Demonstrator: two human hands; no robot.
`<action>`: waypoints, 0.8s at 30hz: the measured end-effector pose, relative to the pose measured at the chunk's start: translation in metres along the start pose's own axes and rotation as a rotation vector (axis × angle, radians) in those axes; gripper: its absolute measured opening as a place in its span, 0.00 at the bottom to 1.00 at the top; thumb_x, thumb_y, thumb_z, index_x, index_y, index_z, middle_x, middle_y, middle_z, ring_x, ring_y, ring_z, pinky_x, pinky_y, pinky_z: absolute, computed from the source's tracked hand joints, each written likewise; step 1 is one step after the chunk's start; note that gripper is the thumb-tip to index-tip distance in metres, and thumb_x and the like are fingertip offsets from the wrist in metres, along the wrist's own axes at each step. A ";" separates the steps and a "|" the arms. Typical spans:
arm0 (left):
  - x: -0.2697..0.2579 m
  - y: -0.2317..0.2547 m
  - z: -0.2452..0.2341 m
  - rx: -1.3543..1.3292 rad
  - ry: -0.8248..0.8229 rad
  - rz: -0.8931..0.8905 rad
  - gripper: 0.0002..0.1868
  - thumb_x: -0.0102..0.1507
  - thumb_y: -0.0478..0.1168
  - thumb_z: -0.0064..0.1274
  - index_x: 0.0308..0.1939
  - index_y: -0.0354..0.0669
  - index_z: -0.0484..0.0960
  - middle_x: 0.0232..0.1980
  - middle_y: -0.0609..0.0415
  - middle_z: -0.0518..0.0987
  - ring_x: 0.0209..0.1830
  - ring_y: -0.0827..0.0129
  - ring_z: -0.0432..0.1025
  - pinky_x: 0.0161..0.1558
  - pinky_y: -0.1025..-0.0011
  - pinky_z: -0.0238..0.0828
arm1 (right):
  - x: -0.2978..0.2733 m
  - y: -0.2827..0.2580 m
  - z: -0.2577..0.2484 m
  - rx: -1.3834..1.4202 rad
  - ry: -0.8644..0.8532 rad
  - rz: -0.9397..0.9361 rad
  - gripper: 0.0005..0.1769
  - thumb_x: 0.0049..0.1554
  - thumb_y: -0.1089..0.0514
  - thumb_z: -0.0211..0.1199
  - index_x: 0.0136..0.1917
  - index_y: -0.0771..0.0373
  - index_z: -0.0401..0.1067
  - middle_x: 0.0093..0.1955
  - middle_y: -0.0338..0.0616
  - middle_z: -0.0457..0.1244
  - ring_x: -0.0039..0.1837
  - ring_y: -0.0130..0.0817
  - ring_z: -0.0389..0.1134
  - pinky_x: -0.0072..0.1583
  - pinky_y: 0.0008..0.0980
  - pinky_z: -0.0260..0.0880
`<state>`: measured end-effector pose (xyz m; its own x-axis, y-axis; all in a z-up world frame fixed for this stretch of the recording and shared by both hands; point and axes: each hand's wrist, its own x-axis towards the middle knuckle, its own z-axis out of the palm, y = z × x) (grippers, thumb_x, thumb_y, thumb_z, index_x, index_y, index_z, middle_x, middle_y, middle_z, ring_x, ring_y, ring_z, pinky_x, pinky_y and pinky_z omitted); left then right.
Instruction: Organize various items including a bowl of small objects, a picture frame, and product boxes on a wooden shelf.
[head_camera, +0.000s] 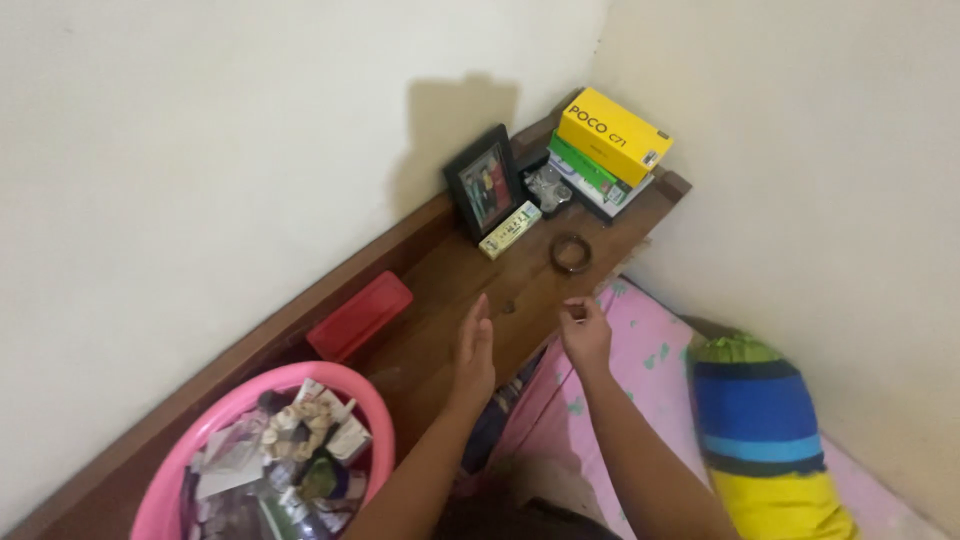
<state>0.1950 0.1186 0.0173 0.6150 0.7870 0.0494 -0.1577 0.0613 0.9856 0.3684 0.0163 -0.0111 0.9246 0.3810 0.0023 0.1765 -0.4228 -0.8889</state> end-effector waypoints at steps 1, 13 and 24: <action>0.003 -0.006 0.002 -0.004 0.017 0.005 0.31 0.74 0.52 0.34 0.76 0.36 0.61 0.80 0.44 0.62 0.80 0.60 0.55 0.77 0.64 0.47 | 0.017 0.005 -0.004 -0.003 -0.014 -0.012 0.12 0.55 0.59 0.65 0.53 0.63 0.75 0.45 0.48 0.70 0.49 0.39 0.71 0.53 0.36 0.72; 0.030 -0.009 0.042 0.193 0.376 -0.116 0.31 0.73 0.54 0.31 0.75 0.41 0.65 0.78 0.46 0.64 0.80 0.59 0.54 0.76 0.64 0.43 | 0.124 -0.003 0.006 -0.705 -0.228 -0.265 0.25 0.51 0.50 0.65 0.59 0.61 0.72 0.62 0.62 0.58 0.57 0.62 0.67 0.57 0.55 0.69; 0.029 -0.032 0.056 0.186 0.359 -0.032 0.27 0.75 0.51 0.35 0.74 0.41 0.66 0.76 0.44 0.65 0.79 0.57 0.56 0.76 0.63 0.46 | 0.132 0.022 0.003 -0.809 -0.219 -0.449 0.19 0.54 0.51 0.66 0.57 0.61 0.77 0.60 0.61 0.62 0.58 0.58 0.67 0.57 0.53 0.69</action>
<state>0.2615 0.1049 -0.0041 0.3032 0.9529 -0.0087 0.0200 0.0028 0.9998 0.4931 0.0600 -0.0319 0.6440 0.7574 0.1077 0.7563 -0.6092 -0.2384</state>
